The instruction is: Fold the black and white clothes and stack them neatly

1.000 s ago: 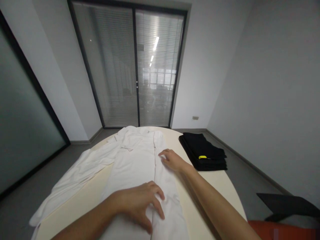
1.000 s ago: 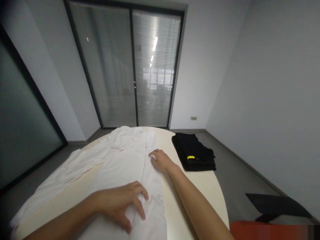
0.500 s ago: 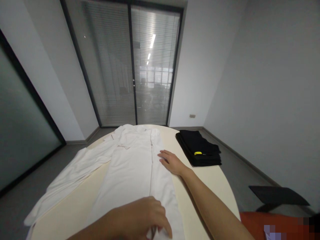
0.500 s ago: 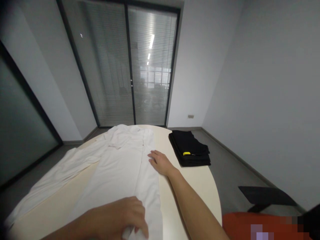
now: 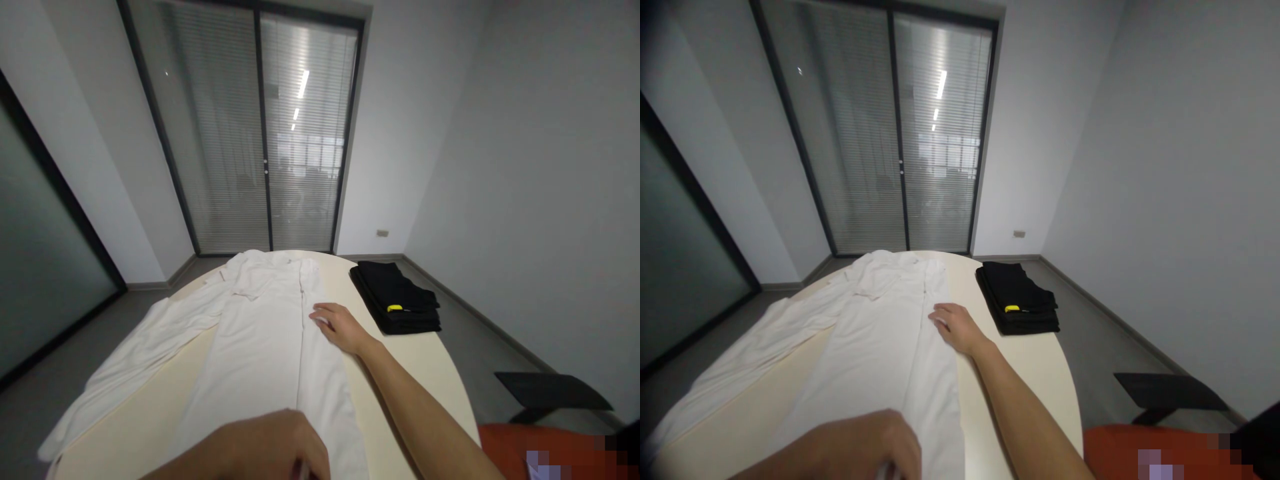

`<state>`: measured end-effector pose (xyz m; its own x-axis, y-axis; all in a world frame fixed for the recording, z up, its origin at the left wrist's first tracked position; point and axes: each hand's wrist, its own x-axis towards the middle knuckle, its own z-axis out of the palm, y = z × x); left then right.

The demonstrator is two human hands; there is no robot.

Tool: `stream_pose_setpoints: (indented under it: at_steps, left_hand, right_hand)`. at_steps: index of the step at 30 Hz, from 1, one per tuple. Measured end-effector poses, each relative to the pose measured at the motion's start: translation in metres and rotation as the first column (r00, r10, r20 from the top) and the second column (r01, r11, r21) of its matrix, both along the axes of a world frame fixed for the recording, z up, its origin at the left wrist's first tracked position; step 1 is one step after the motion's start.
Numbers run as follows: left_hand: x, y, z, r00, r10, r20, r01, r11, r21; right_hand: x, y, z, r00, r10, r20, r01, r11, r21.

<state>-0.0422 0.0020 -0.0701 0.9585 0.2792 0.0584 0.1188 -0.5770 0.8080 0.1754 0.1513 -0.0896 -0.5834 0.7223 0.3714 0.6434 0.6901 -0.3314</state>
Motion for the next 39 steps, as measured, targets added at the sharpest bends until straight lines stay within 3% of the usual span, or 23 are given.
stream_pose_setpoints:
  at_steps: [4,11,18,24,30,36,39]
  left_hand:
    - [-0.016,0.014,0.015,0.985,0.167,-0.037,-0.162,0.98,0.119]
    - [-0.019,0.007,0.008,0.983,0.121,-0.137,-0.086,0.968,0.236]
    - [-0.003,-0.007,0.031,0.984,0.166,0.056,-0.172,0.978,0.117]
    - [-0.004,-0.005,0.027,1.0,0.009,-0.012,-0.008,0.997,0.08]
    - [-0.006,-0.006,0.031,1.0,0.03,0.009,-0.031,0.989,0.147]
    - [-0.009,-0.008,0.018,0.98,0.03,-0.196,0.022,0.966,0.258]
    - [-0.007,-0.008,0.021,0.978,0.02,-0.209,0.039,0.961,0.275]
  right_hand:
    - [-0.012,-0.015,0.015,0.984,0.169,0.055,-0.169,0.986,-0.009]
    - [-0.022,-0.024,0.017,0.972,0.234,0.038,-0.234,0.972,-0.005]
    - [-0.022,-0.021,0.015,0.97,0.243,-0.007,-0.242,0.969,0.055]
    - [-0.025,-0.023,0.015,0.958,0.286,0.005,-0.286,0.958,0.039]
    - [-0.025,-0.024,0.014,0.958,0.286,0.011,-0.287,0.957,0.034]
    - [-0.024,-0.023,0.013,0.957,0.29,0.0,-0.29,0.957,0.021]
    - [-0.021,-0.022,0.012,0.962,0.274,0.017,-0.274,0.962,0.012]
